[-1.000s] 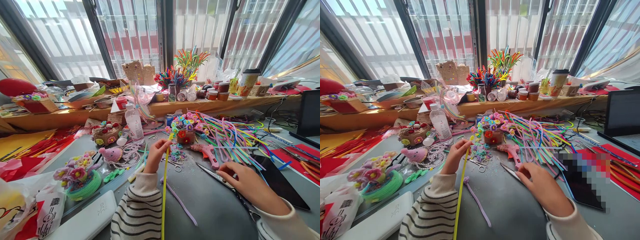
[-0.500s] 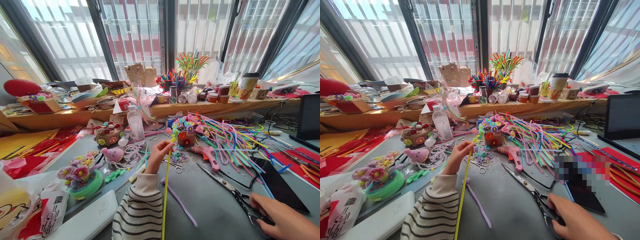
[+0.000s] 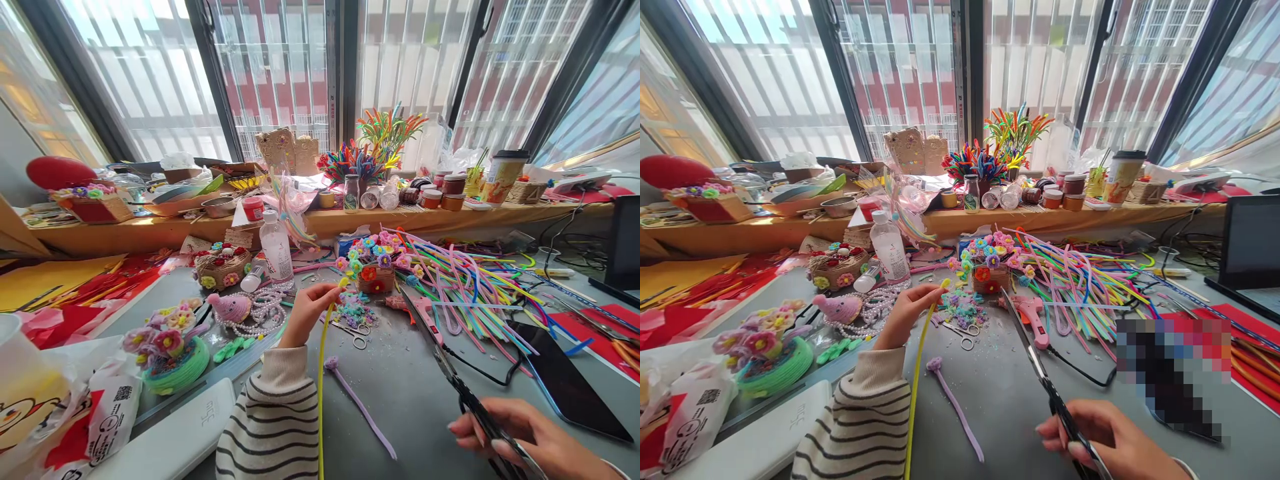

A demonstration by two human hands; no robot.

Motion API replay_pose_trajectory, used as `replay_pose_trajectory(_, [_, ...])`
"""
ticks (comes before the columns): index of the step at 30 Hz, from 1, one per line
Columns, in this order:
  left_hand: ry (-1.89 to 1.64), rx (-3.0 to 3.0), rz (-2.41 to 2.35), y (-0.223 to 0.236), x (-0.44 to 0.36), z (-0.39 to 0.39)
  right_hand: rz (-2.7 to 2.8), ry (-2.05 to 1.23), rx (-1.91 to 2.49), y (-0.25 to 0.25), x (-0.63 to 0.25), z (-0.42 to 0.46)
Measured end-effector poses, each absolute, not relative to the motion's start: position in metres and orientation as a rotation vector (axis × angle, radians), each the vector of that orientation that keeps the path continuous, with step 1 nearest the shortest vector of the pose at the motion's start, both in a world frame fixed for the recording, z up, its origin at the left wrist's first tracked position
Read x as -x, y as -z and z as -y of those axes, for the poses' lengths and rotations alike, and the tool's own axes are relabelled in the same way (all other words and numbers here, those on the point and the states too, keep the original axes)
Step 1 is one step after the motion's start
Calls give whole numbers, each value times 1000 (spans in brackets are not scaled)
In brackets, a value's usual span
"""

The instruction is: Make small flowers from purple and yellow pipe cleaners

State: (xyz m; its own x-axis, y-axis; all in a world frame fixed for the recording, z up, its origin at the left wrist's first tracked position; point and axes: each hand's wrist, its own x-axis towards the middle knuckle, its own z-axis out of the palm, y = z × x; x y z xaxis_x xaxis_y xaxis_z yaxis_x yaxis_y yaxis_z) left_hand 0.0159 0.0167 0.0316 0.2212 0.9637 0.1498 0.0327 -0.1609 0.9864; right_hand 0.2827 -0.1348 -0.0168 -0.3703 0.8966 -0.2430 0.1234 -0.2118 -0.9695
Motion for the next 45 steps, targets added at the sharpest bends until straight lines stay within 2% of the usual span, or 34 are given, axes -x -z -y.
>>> replay_pose_trajectory(4, [-1114, -1559, -1057, -31, 0, -20, 1506, -1629, 907, 3, -254, 84])
replay_pose_trajectory(8, [-1092, -1607, -1088, -30, 6, -22, 1566, -1541, 872, 7, -223, 57])
replay_pose_trajectory(15, [-1086, -1634, -1034, -30, 1, -20, 1742, -1482, 894, 26, -214, 70])
replay_pose_trajectory(25, [-878, -1655, -959, -33, -3, -17, 1824, -1370, 974, 19, -208, 77])
replay_pose_trajectory(45, [-693, -1606, -804, -24, -10, -18, 1769, -1443, 918, 30, -205, 75])
